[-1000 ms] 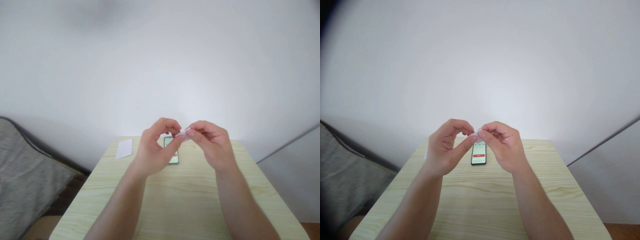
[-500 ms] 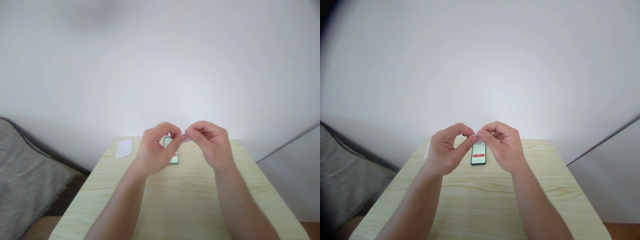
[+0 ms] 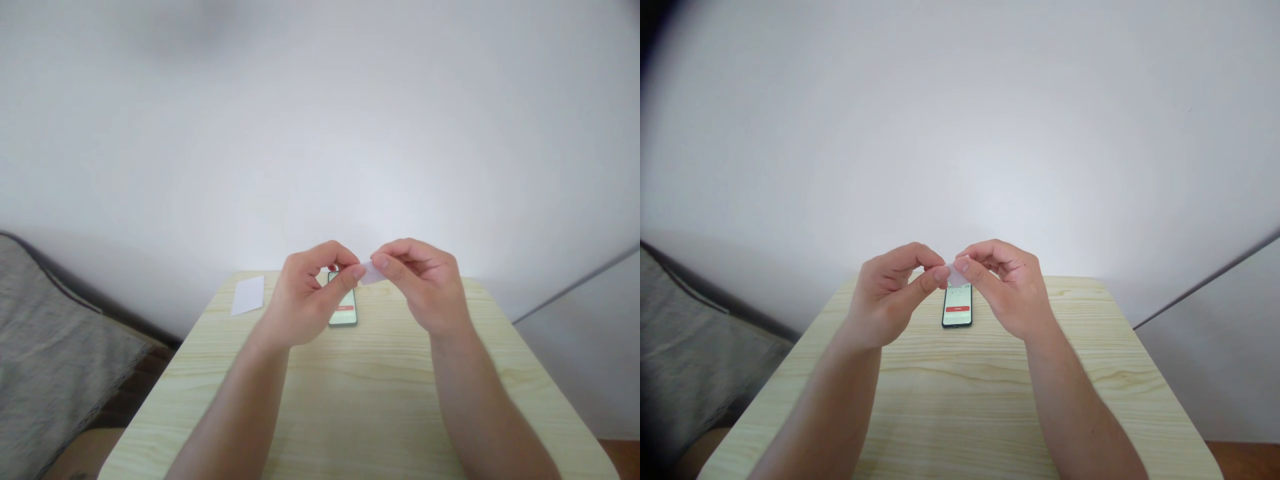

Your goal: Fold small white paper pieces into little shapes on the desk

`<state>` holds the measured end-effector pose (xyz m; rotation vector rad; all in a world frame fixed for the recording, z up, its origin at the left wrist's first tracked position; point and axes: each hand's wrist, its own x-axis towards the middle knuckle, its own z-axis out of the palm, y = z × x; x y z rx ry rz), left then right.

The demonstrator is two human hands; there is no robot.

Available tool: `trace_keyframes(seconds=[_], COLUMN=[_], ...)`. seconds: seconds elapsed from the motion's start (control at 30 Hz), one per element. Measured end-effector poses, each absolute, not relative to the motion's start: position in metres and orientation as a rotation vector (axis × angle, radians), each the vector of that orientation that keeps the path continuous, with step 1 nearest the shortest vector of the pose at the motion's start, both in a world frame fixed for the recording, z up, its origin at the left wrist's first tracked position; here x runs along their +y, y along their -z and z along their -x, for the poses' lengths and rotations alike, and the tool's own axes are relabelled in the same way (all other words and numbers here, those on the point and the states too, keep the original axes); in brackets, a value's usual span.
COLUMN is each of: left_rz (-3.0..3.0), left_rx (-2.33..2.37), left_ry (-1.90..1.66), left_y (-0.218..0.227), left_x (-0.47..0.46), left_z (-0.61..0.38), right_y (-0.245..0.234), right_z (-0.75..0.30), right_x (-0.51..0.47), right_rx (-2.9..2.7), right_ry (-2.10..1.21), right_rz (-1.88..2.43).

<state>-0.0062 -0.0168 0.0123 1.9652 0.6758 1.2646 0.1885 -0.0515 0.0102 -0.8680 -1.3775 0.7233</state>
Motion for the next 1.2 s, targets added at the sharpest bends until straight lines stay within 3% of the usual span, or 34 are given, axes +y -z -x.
trace_keyframes(seconds=[0.63,1.2], left_rz=[-1.867,-1.762], left_rx=[0.649,0.628], left_ry=[-1.334,-1.495], left_y=[-0.0117,-0.0073], left_x=[-0.0156,-0.0133], left_z=[0.007,-0.0002], right_y=[-0.0063,-0.008], right_z=[-0.1923,-0.1936], right_x=[-0.0499,-0.0511], right_rx=[-1.477,-1.494], right_ry=[-0.861,-0.751], right_rz=[0.921,0.908])
